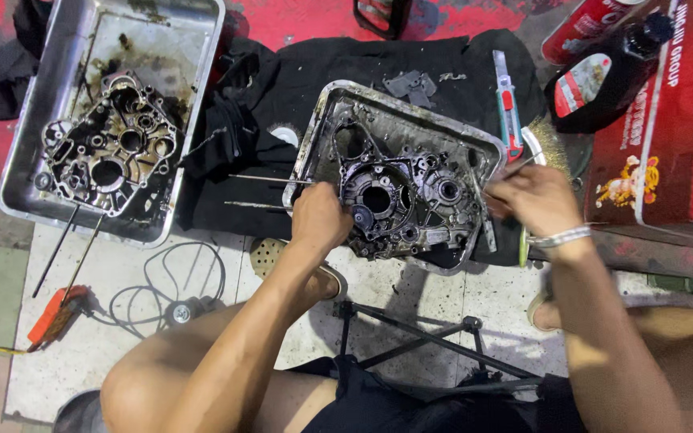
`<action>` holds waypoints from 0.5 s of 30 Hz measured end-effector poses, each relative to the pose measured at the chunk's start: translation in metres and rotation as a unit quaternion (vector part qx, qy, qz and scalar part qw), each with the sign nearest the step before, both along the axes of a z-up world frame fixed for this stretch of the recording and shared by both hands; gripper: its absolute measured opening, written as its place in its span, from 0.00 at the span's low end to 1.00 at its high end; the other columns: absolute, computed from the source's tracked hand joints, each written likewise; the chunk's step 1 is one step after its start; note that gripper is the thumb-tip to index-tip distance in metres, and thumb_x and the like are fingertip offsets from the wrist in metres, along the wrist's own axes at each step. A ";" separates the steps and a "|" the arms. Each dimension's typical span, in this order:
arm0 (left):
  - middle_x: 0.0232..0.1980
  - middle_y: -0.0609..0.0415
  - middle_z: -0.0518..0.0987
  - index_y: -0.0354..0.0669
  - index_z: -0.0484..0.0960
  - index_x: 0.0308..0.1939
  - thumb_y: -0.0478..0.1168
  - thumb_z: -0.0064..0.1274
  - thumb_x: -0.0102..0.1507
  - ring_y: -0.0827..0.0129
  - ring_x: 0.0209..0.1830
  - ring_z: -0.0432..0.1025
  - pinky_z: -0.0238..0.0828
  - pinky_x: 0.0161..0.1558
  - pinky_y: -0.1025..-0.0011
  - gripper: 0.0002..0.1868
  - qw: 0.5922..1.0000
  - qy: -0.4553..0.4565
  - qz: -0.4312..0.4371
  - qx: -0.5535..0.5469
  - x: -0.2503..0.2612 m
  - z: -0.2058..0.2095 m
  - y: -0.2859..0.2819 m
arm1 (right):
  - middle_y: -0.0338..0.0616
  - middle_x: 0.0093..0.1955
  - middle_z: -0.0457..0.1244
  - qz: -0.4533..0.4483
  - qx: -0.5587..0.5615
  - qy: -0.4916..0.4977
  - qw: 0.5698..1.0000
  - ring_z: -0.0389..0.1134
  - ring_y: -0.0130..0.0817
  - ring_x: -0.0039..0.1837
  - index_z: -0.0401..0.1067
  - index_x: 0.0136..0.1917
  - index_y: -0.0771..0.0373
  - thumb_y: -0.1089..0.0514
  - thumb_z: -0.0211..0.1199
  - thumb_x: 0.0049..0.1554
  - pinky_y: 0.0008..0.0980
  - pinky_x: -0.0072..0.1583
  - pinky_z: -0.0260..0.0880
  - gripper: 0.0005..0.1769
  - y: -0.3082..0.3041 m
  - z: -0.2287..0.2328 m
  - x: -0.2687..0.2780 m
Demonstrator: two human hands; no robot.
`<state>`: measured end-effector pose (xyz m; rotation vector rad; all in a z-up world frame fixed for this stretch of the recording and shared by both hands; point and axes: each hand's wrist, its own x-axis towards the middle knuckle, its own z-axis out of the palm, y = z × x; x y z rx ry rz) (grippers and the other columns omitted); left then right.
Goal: The person cleans a disassembled engine casing using a wire brush, a metal pick, and a spray lubricant. They scrub and scrape various internal surfaces and crevices, then spray the part and continue cleaning before setting the casing aside.
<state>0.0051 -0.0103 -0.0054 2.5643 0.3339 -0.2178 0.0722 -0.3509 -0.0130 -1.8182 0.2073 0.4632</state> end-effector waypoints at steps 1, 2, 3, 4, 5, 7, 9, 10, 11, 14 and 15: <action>0.42 0.31 0.81 0.30 0.82 0.33 0.38 0.65 0.52 0.38 0.45 0.76 0.73 0.49 0.50 0.13 1.000 0.011 0.004 -0.004 0.000 0.000 -0.001 | 0.48 0.40 0.70 0.004 0.052 -0.032 0.998 0.71 0.31 0.39 0.71 0.48 0.68 0.67 0.66 0.57 0.28 0.39 0.71 0.07 0.024 0.004 -0.001; 0.42 0.31 0.81 0.30 0.82 0.34 0.38 0.64 0.53 0.38 0.45 0.76 0.73 0.50 0.50 0.13 1.000 0.022 0.009 -0.009 0.000 0.001 -0.001 | 0.48 0.42 0.70 0.011 0.063 -0.072 0.995 0.73 0.31 0.42 0.71 0.48 0.66 0.68 0.67 0.57 0.28 0.43 0.74 0.07 0.049 0.004 -0.005; 0.42 0.31 0.81 0.30 0.82 0.34 0.38 0.64 0.54 0.38 0.45 0.76 0.74 0.50 0.51 0.13 0.999 0.030 0.014 -0.012 0.000 0.003 0.000 | 0.48 0.44 0.69 0.019 0.075 -0.115 0.990 0.74 0.32 0.44 0.71 0.48 0.65 0.68 0.67 0.57 0.28 0.46 0.77 0.08 0.072 0.003 -0.006; 0.43 0.31 0.81 0.30 0.82 0.34 0.37 0.64 0.53 0.38 0.45 0.77 0.74 0.50 0.51 0.12 0.999 0.035 0.013 -0.016 0.000 0.005 0.000 | 0.48 0.43 0.70 -0.011 0.126 -0.111 0.986 0.75 0.33 0.45 0.68 0.47 0.63 0.69 0.66 0.57 0.30 0.46 0.79 0.08 0.094 0.000 -0.006; 0.43 0.32 0.81 0.31 0.82 0.34 0.36 0.63 0.52 0.39 0.45 0.77 0.74 0.50 0.52 0.12 0.999 0.040 0.012 -0.019 0.000 0.007 0.000 | 0.48 0.43 0.70 -0.041 0.178 -0.105 0.978 0.76 0.34 0.45 0.66 0.45 0.61 0.69 0.64 0.57 0.31 0.46 0.80 0.09 0.114 -0.005 -0.006; 0.43 0.33 0.82 0.30 0.82 0.33 0.35 0.63 0.51 0.39 0.45 0.77 0.75 0.49 0.52 0.11 0.999 0.034 0.008 -0.022 -0.001 0.008 0.000 | 0.48 0.44 0.70 -0.046 0.178 -0.172 0.968 0.76 0.34 0.48 0.65 0.45 0.63 0.69 0.64 0.59 0.31 0.50 0.81 0.08 0.144 -0.016 -0.010; 0.42 0.33 0.81 0.30 0.83 0.31 0.35 0.63 0.51 0.39 0.44 0.77 0.74 0.49 0.51 0.10 1.000 0.011 0.000 -0.023 -0.001 0.006 0.000 | 0.48 0.45 0.71 -0.046 0.120 -0.221 0.967 0.77 0.33 0.49 0.65 0.44 0.65 0.69 0.64 0.61 0.30 0.51 0.80 0.08 0.159 -0.023 -0.016; 0.42 0.32 0.81 0.30 0.83 0.32 0.34 0.63 0.50 0.39 0.44 0.77 0.74 0.49 0.51 0.10 1.000 0.014 -0.002 -0.019 -0.002 0.006 0.000 | 0.48 0.44 0.71 -0.041 0.062 -0.237 0.969 0.77 0.32 0.48 0.65 0.44 0.66 0.68 0.64 0.61 0.30 0.51 0.78 0.08 0.162 -0.024 -0.020; 0.42 0.32 0.81 0.30 0.83 0.32 0.34 0.62 0.50 0.39 0.44 0.77 0.74 0.49 0.52 0.10 1.000 0.016 -0.003 -0.015 -0.001 0.006 0.000 | 0.47 0.44 0.72 -0.036 0.004 -0.253 0.967 0.77 0.32 0.48 0.65 0.44 0.67 0.68 0.64 0.62 0.30 0.50 0.77 0.09 0.165 -0.023 -0.024; 0.42 0.32 0.81 0.30 0.83 0.33 0.34 0.62 0.50 0.39 0.44 0.77 0.74 0.49 0.51 0.10 1.000 0.024 0.001 -0.015 -0.001 0.007 -0.001 | 0.48 0.46 0.71 -0.042 -0.031 -0.288 0.956 0.76 0.30 0.49 0.65 0.45 0.68 0.67 0.64 0.63 0.28 0.50 0.76 0.08 0.168 -0.021 -0.037; 0.42 0.32 0.81 0.30 0.83 0.33 0.34 0.62 0.51 0.39 0.44 0.77 0.74 0.49 0.51 0.10 0.999 0.026 0.004 -0.017 -0.001 0.008 -0.001 | 0.48 0.46 0.72 -0.045 -0.022 -0.292 0.955 0.76 0.30 0.49 0.65 0.45 0.68 0.67 0.64 0.63 0.28 0.51 0.76 0.08 0.170 -0.022 -0.039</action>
